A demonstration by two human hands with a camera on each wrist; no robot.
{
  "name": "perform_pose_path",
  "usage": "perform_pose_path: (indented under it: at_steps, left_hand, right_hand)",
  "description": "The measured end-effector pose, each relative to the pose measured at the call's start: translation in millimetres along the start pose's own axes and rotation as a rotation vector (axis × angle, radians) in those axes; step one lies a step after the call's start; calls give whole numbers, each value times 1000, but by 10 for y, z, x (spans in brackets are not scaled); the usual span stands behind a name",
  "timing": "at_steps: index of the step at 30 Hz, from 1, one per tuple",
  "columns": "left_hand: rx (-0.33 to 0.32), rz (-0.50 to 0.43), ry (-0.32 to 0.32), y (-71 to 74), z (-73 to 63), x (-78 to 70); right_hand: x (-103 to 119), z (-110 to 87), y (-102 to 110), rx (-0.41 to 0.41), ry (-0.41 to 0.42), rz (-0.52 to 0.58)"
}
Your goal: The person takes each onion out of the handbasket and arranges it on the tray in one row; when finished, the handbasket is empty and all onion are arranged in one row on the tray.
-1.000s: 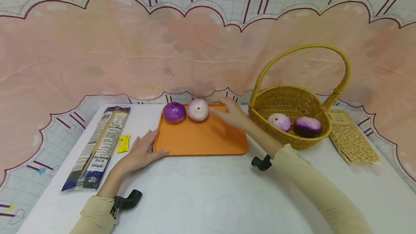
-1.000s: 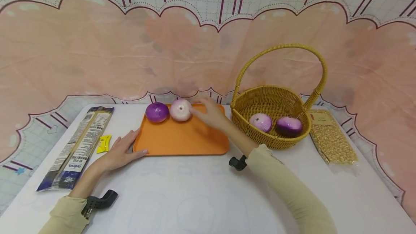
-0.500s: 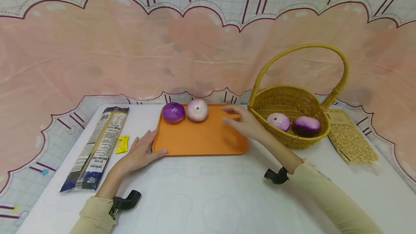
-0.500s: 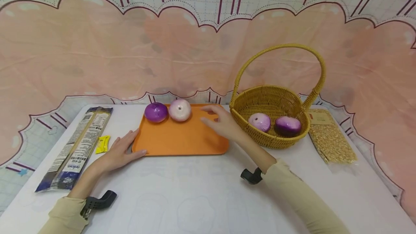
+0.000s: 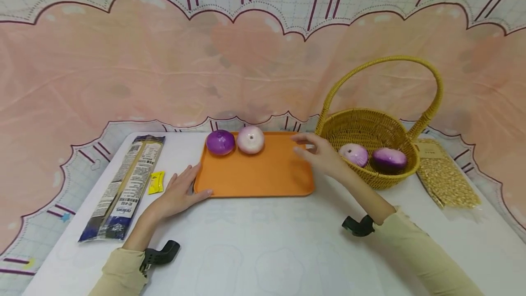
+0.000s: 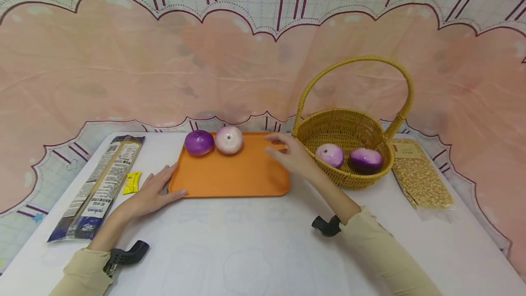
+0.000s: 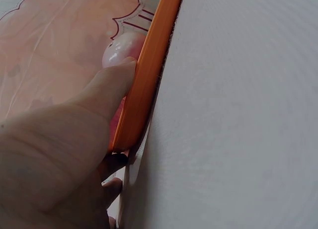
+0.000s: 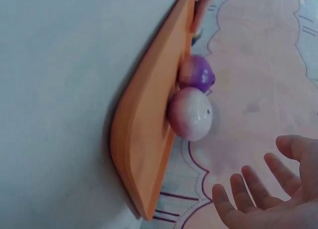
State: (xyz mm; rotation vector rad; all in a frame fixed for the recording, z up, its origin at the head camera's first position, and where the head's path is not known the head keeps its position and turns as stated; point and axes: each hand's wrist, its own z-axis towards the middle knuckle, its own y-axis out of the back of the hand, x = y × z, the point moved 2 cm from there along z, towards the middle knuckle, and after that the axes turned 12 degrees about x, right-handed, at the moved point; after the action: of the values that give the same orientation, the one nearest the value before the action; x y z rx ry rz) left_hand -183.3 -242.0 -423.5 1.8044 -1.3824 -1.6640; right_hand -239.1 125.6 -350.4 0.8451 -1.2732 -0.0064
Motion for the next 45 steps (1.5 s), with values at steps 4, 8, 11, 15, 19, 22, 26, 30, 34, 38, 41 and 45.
perform_pose_path:
  at_steps: [4,8,11,15,19,22,26,30,34,38,41,45]
  left_hand:
    - [4,-1,4,2,4,-4]
    - [5,-1,6,13,2,-16]
    - [2,1,5,15,0,-19]
    - [1,0,6,5,4,-11]
    - [4,-2,6,1,3,-13]
    - [5,-2,5,5,-2,-15]
    - [8,-1,8,10,-6,-13]
    - [11,3,13,10,1,-7]
    - [11,7,15,8,6,-1]
    - [10,8,14,8,4,-7]
    - [6,10,6,10,6,-14]
    - [1,16,5,5,4,-17]
  right_hand:
    - [-32,-24,140,-31,6,3]
    - [-93,-59,269,-55,-28,-22]
    - [-143,-80,335,-73,-56,-40]
    - [-158,-120,407,-86,-75,-33]
    - [-132,-176,506,-86,-93,28]
    - [-120,-216,585,-93,-120,125]
    - [-133,-263,670,-112,-135,172]
    - [-170,-293,726,-122,-130,126]
    - [-201,-303,780,-121,-135,125]
    - [-196,-298,869,-61,-168,103]
    - [-186,-285,942,22,-203,59]
    - [-207,-249,1048,112,-233,-15]
